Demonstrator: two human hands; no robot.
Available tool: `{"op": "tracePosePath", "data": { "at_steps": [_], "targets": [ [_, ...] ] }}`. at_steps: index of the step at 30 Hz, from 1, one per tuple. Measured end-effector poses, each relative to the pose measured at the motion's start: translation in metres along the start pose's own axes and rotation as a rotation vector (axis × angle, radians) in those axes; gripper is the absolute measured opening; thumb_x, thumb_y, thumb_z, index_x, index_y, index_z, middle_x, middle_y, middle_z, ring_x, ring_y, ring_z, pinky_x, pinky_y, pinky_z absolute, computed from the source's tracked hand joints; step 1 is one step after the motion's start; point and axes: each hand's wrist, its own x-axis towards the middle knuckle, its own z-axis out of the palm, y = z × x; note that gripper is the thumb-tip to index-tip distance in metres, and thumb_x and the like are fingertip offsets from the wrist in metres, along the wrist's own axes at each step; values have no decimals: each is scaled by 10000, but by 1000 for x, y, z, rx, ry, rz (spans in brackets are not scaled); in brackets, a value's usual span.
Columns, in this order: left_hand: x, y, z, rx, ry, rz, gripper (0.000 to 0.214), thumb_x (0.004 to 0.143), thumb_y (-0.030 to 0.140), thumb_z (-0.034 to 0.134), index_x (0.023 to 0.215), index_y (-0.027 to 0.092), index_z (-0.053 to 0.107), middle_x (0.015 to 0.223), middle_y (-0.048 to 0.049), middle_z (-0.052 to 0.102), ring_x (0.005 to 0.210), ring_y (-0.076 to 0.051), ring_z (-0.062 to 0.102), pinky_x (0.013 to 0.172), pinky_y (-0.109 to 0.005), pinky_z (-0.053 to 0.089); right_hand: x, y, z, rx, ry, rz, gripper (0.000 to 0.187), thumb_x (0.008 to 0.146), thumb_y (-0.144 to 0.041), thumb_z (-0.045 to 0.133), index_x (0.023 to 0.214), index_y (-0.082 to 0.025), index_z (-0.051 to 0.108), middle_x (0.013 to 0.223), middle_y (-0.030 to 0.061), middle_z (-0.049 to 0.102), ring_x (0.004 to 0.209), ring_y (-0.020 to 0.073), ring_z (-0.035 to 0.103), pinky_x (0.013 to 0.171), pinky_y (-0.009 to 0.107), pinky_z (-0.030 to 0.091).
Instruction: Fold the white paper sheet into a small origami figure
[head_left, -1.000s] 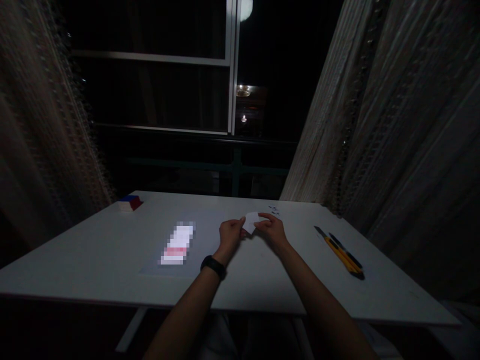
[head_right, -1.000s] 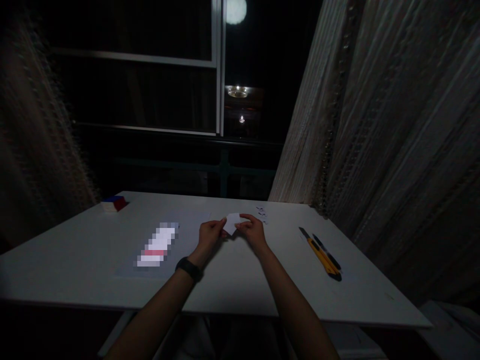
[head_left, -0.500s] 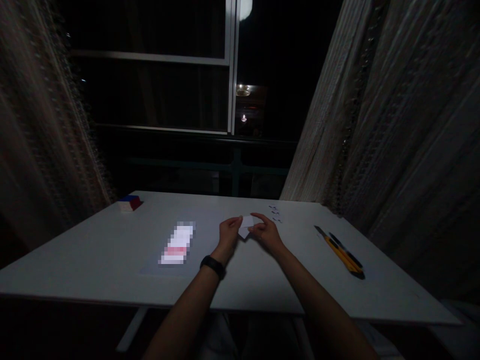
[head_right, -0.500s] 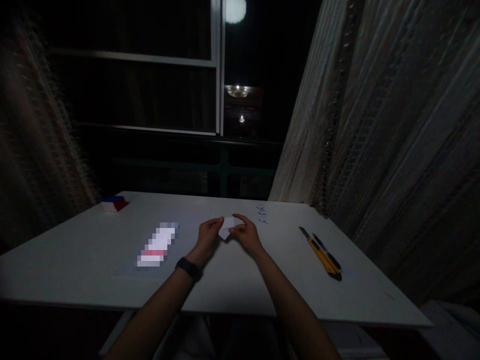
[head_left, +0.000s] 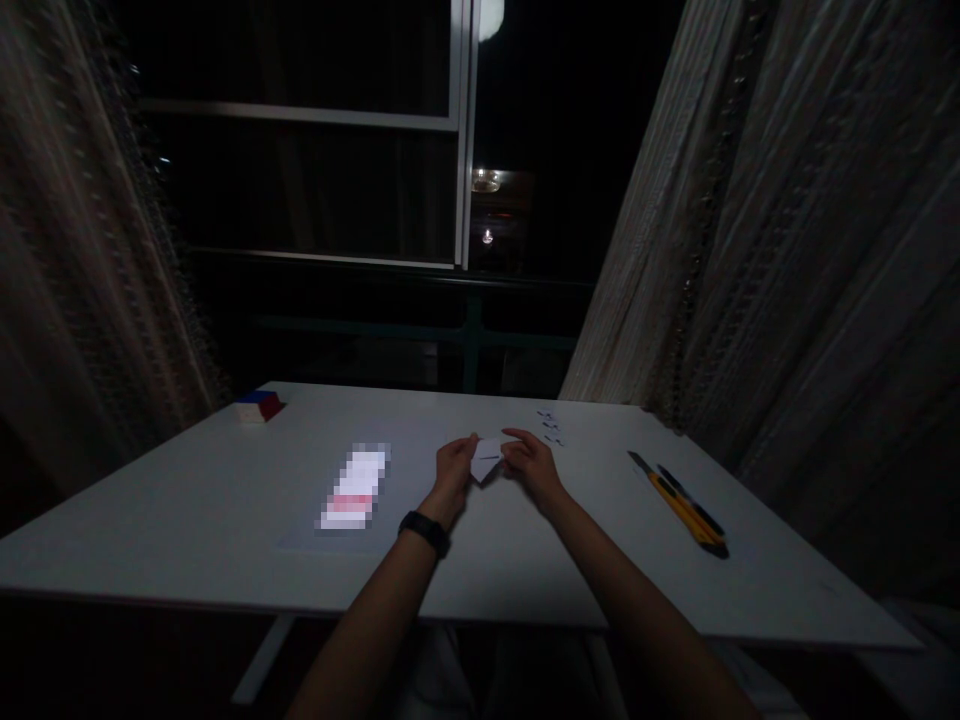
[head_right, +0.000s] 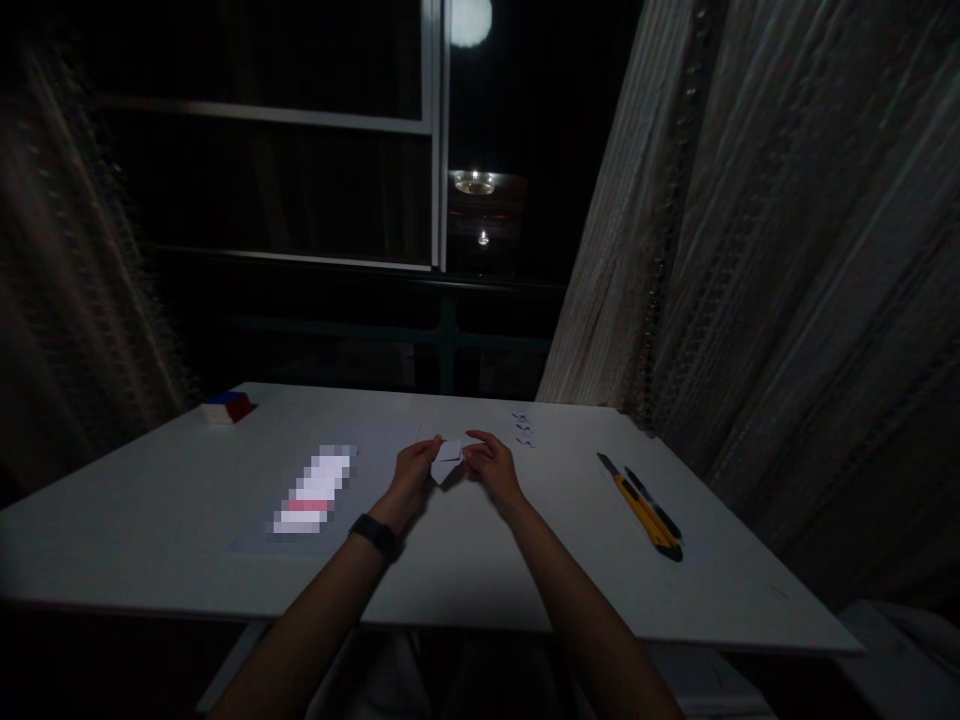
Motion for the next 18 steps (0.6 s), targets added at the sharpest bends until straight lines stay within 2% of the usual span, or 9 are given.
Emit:
{"op": "tracePosePath", "data": {
  "at_steps": [4,9,13,18],
  "targets": [
    [3,-3,1,87,17,76,410,575,486,688,661,86,656,604,-60,608,536,-126,513,519,-239,376,-1,0,4,6,-3,8,358,542,-259,701,884,-169,639,605,-17,594,476,110,520,441,233,398],
    [3,-4,2,206,-11,136,441,606,541,637,602,100,630,552,-30,564,517,-117,476,501,-235,343,-1,-3,4,-75,75,-14,245,542,-274,686,750,-147,667,590,9,610,487,115,515,455,238,404],
    [3,-5,1,312,-10,185,469,628,576,596,498,128,554,483,13,465,488,-95,400,481,-228,294,2,3,1,-145,98,-77,237,566,-289,676,761,-153,679,628,17,629,509,118,526,477,238,412],
    [4,-6,1,322,-38,185,495,632,612,567,491,140,521,487,24,431,494,-91,373,484,-227,280,3,4,-2,-311,85,-208,228,624,-316,643,783,-161,695,695,49,666,562,146,566,512,253,434]
  ]
}}
